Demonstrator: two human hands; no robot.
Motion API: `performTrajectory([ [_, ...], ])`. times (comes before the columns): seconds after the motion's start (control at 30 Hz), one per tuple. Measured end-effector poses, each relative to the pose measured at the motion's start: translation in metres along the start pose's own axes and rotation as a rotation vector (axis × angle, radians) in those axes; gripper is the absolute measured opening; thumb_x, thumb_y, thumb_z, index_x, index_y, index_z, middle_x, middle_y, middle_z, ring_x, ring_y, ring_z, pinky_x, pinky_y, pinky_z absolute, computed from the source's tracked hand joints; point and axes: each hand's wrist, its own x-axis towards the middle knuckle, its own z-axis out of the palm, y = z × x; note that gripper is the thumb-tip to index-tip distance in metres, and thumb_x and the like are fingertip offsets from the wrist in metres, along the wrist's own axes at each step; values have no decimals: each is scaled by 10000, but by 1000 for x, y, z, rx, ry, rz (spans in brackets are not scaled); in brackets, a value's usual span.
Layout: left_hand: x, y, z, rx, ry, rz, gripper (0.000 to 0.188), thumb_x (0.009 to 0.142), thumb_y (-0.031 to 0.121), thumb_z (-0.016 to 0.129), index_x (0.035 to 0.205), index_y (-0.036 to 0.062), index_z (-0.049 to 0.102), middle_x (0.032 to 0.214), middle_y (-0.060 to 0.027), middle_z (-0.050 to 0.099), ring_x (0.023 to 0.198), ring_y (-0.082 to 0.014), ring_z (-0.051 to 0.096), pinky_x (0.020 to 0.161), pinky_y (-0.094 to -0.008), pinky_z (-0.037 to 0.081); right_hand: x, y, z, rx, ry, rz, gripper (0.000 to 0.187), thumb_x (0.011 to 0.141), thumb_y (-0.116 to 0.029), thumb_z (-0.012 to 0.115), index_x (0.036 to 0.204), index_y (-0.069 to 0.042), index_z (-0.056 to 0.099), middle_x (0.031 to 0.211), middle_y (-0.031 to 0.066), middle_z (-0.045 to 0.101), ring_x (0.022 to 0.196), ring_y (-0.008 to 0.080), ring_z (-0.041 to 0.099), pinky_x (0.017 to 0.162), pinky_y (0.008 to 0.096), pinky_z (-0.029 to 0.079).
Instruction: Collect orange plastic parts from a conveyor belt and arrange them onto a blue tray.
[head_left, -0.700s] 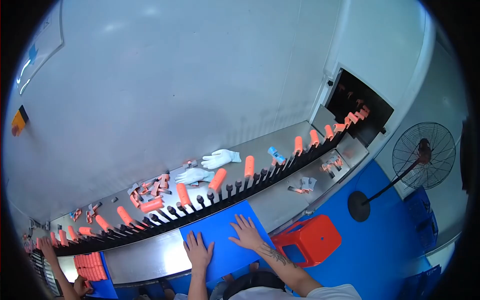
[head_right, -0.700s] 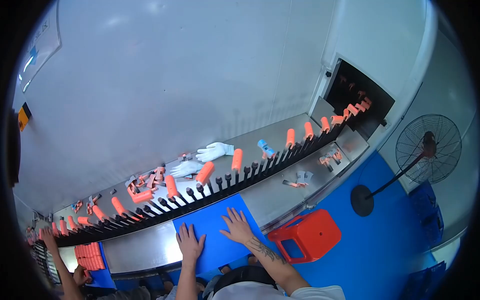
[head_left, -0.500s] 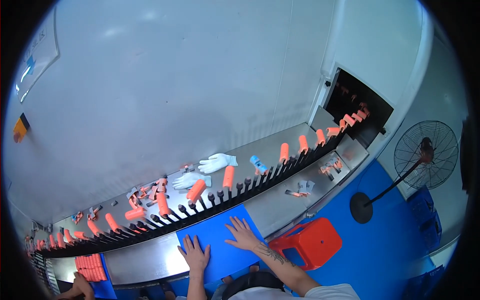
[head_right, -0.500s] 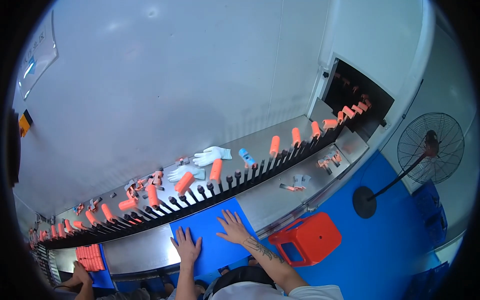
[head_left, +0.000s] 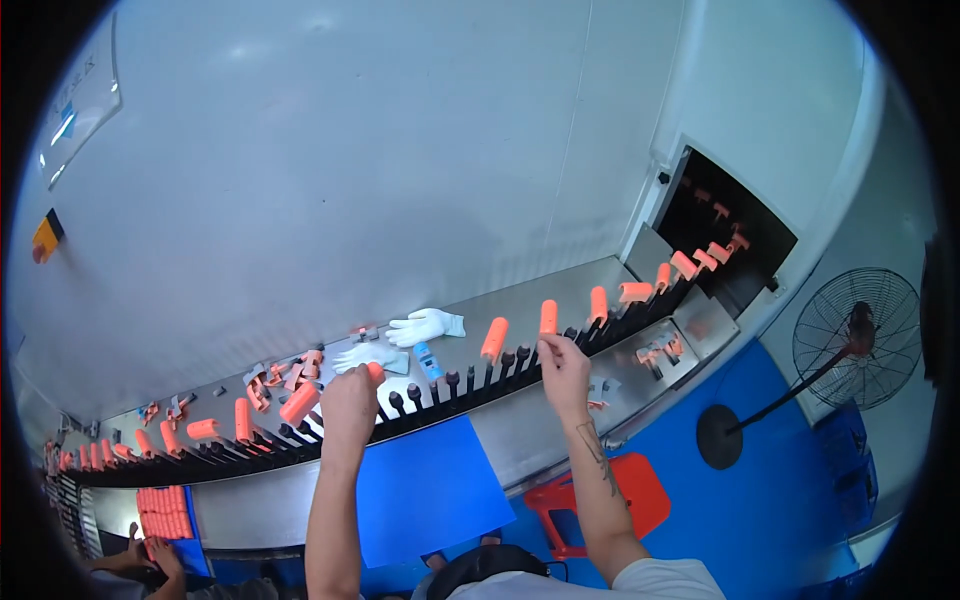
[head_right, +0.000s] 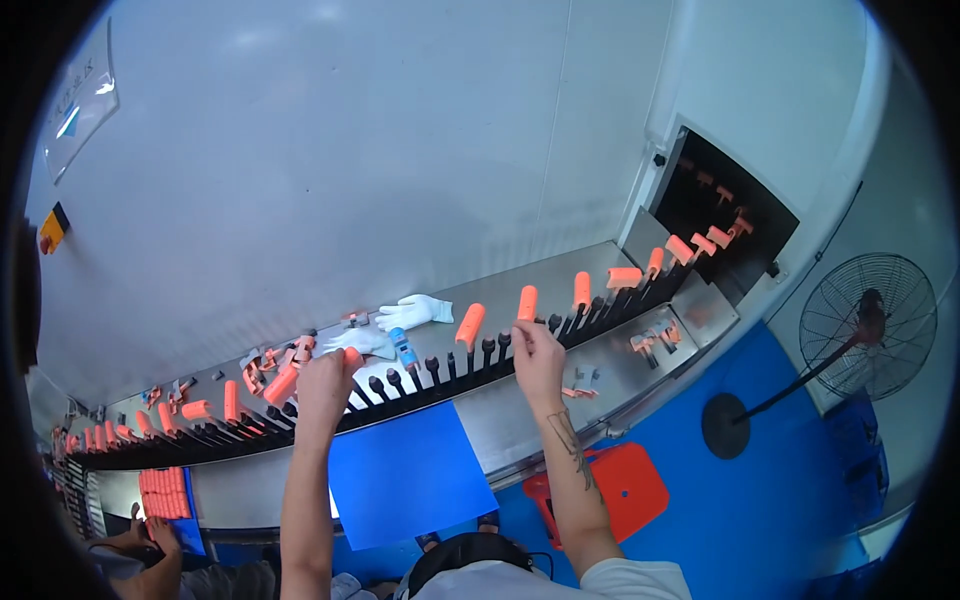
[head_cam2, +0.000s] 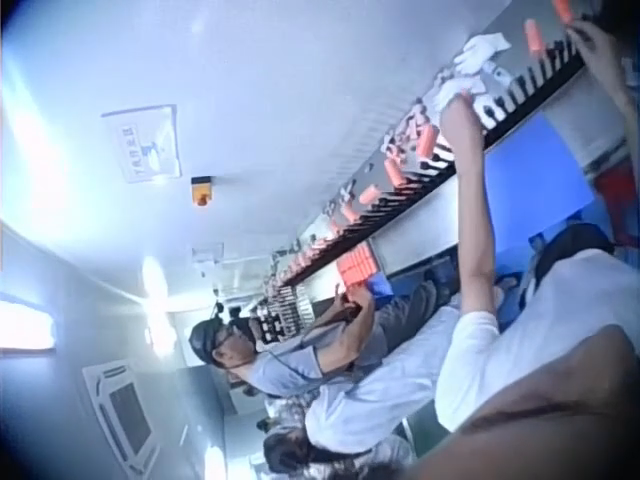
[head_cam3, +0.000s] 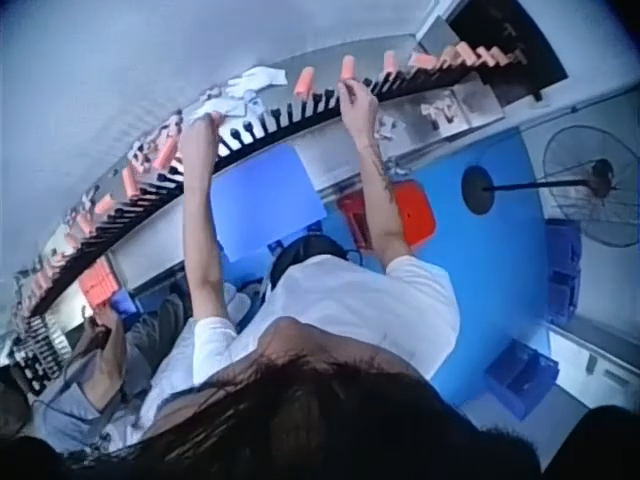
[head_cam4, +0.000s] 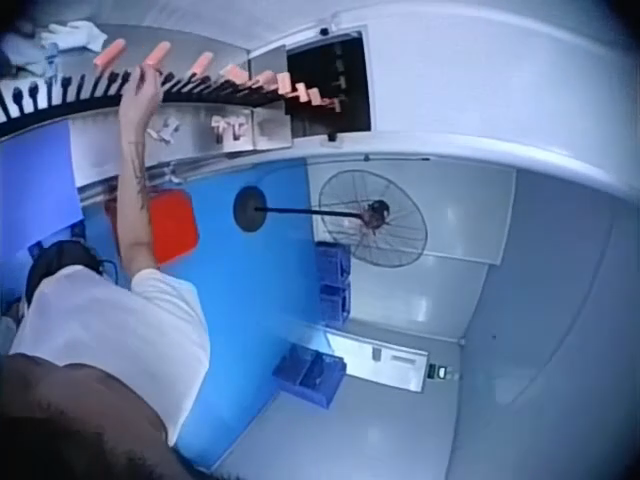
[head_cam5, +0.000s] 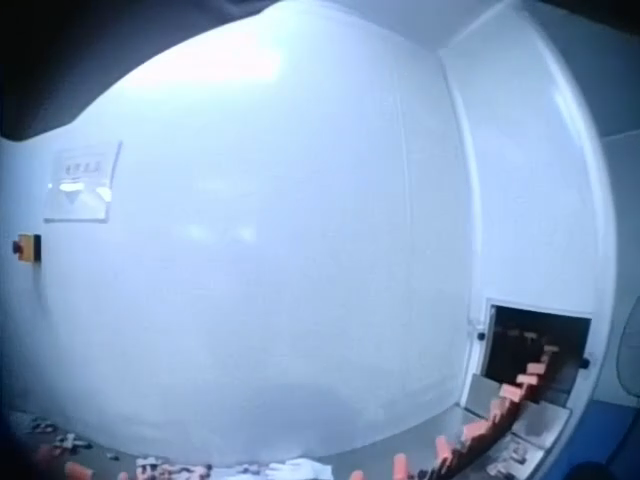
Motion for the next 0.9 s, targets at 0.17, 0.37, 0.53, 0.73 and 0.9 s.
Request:
performTrajectory([
  [0.17, 12, -6, -7, 49, -64, -90, 200, 779, 180, 760, 777, -12, 703, 787, -207, 696, 810, -363, 692, 722, -454, 548, 31, -41, 22, -148, -503, 106, 354, 926, -301, 663, 866, 47, 687, 729, 197, 677, 705, 326, 693, 642, 369, 530],
  [0.37, 20, 20, 1, 144, 29, -125, 273, 728, 183, 800, 868, -20, 684, 849, -223, 695, 807, -372, 694, 754, -454, 557, 55, -12, 56, -550, -547, -259, 414, 797, -351, 756, 750, 48, 658, 762, 224, 685, 811, 423, 673, 749, 493, 521],
  [0.53, 9, -24, -18, -340, 75, -230, 256, 792, 204, 728, 780, -51, 728, 562, -118, 633, 566, -172, 651, 549, -358, 484, 81, -28, 8, -144, -649, 310, 296, 800, -114, 720, 1058, 30, 718, 880, 210, 716, 805, 259, 720, 707, 344, 542],
  [0.73, -98, 74, 63, -1011, 26, -388, 299, 880, 194, 744, 1099, -5, 703, 820, -86, 709, 751, -149, 697, 654, -290, 574, -60, 80, -58, 103, -516, 272, 386, 827, -108, 723, 1177, 38, 653, 1069, 187, 704, 990, 266, 702, 868, 347, 531],
  [0.9, -78, 195, 208, -665, -277, -280, 541, 804, 299, 782, 1192, -52, 643, 1041, -262, 682, 899, -387, 693, 810, -412, 553, -94, 145, -56, -376, -388, 38, 441, 790, -135, 741, 1191, 14, 635, 1131, 192, 652, 1027, 407, 614, 920, 427, 507],
])
